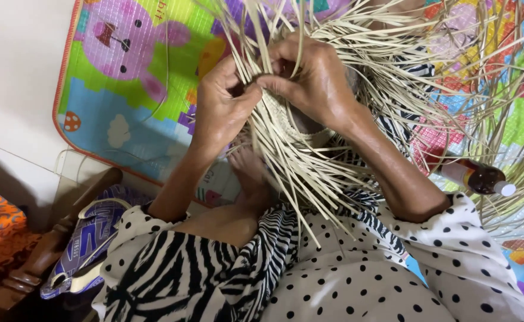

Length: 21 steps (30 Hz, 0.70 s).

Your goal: The person sits on a colorful play mat and weaves dried straw strands by hand into a circular base. They repeatedly interlace and tighten the strands to form a woven structure.

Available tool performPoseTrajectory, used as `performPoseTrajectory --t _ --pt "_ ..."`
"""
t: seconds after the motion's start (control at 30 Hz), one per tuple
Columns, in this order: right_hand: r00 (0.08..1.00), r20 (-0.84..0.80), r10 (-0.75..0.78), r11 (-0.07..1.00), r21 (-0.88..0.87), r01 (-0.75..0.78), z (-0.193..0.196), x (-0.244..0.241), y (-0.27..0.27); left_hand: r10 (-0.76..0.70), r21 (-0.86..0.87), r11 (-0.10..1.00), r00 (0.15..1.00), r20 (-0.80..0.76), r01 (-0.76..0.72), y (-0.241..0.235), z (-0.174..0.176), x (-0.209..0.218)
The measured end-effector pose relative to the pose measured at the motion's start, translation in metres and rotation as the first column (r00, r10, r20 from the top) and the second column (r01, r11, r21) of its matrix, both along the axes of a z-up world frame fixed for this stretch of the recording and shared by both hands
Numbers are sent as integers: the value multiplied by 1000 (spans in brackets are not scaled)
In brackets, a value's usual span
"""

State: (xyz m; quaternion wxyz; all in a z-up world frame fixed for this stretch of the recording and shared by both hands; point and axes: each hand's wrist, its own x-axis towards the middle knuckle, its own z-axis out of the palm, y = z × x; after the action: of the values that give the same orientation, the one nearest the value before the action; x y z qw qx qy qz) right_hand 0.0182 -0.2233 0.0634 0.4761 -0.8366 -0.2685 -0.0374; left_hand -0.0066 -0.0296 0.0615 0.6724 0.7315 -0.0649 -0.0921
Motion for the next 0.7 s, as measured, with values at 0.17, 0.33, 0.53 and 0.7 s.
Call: performPoseTrajectory --t 0.17,0.33,0.53,0.7 --pt "999 -36 31 982 188 -24 12 -11 6 -9 190 982 999 53 -1 4 14 -1" --pt "990 143 -19 990 138 0 -5 -25 -3 -61 -82 994 997 54 65 9 2 6" --pt "952 298 -71 997 51 59 -24 -35 -10 -104 241 967 991 88 81 11 -21 12" --pt "914 394 -97 994 1 105 -28 -19 -5 -118 309 946 992 38 100 7 -27 14"
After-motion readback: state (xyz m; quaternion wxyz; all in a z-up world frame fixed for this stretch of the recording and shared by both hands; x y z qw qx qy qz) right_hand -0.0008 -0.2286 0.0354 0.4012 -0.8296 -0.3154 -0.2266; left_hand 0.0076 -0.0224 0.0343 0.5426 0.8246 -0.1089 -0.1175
